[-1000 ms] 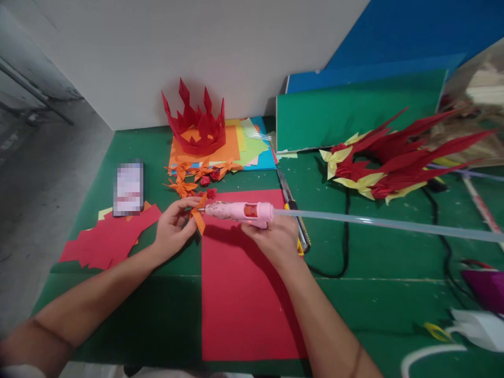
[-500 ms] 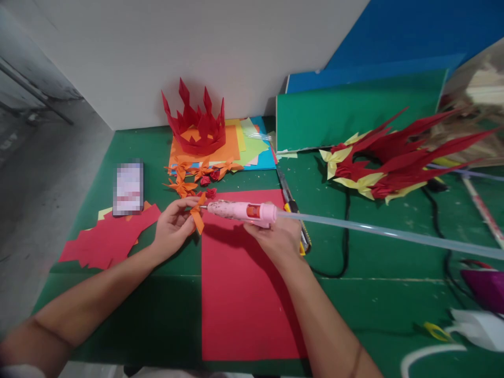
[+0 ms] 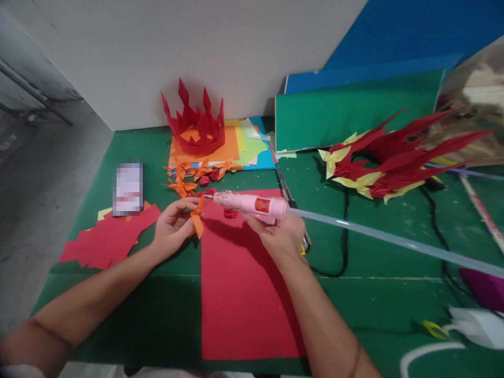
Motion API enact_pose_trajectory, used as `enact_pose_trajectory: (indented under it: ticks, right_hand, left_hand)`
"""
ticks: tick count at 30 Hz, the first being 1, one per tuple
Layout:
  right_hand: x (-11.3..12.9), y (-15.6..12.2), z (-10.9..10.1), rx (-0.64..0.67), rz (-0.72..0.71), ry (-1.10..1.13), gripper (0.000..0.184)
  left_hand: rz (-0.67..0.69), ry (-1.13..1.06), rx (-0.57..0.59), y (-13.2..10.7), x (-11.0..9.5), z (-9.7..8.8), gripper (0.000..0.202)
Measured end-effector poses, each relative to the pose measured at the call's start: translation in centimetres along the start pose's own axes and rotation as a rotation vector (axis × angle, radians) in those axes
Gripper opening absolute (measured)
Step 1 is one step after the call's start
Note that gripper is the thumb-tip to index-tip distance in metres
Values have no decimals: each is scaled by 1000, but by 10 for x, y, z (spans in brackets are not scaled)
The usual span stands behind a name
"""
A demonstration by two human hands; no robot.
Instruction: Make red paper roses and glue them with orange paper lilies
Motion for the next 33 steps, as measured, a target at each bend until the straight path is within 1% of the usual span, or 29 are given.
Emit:
enact_pose_trajectory:
  ticks: [1, 2, 3, 4, 5, 7, 9, 10, 12, 15, 19, 21, 23, 25, 28, 30, 33]
  right_hand:
    - [3, 0, -4, -57, -10, -20, 34]
    - [8, 0, -11, -154, -41, -56, 36]
    - [11, 0, -15, -222, -71, -56, 40]
    - [13, 1, -17, -257, -78, -27, 41]
    - [12, 3, -17, -262, -68, 12, 40]
    - [1, 8, -9, -159, 30, 113, 35]
    - [-10, 12, -3, -99, 96, 141, 34]
    - [-14, 13, -2, -93, 95, 134, 33]
    - [-18, 16, -4, -90, 52, 71, 30]
    - [-21, 20, -15, -161, -8, -39, 28]
    - [-26, 27, -41, -274, 11, -157, 27]
    - [-25, 30, -48, -275, 6, -241, 28]
    - [-22, 32, -48, -245, -19, -380, 29]
    - [-20, 32, -43, -191, -31, -496, 28]
    - [-23, 33, -34, -118, -18, -591, 27]
    - [-23, 33, -33, -122, -26, -618, 27]
    - [-13, 32, -38, -188, -96, -617, 29]
  left_hand:
    - [5, -4, 0, 0, -1, 0, 14]
    - [9, -8, -1, 1, -1, 0, 14]
    - [11, -11, -6, 1, -1, -1, 13]
    - [12, -13, -11, 1, -1, -1, 13]
    - [12, -15, -15, 1, -1, -1, 13]
    - [15, -16, -22, 1, -1, -2, 14]
    - [23, -19, -30, 0, -2, -2, 14]
    - [27, -20, -32, 0, -2, -3, 14]
    - [26, -17, -36, 0, -2, -3, 14]
    - [14, -11, -40, 0, 0, -4, 14]
    - [17, -21, -48, 1, 0, -5, 14]
    - [20, -27, -50, 1, 0, -5, 14]
    - [20, -35, -52, 1, 0, -4, 14]
    - [19, -38, -54, 1, 0, -4, 14]
    - [25, -25, -54, 1, -1, -4, 13]
    - [33, -8, -51, 1, -2, -4, 13]
    - [52, 18, -36, 2, -4, -2, 14]
Point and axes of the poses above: each hand's wrist, its own y-axis towards the middle knuckle, its own z-axis out of the palm, x = y × z, the point moved 7 cm from there along y, towards the middle knuckle, and after that the axes turned 15 degrees about y, right-handed, at the moved point
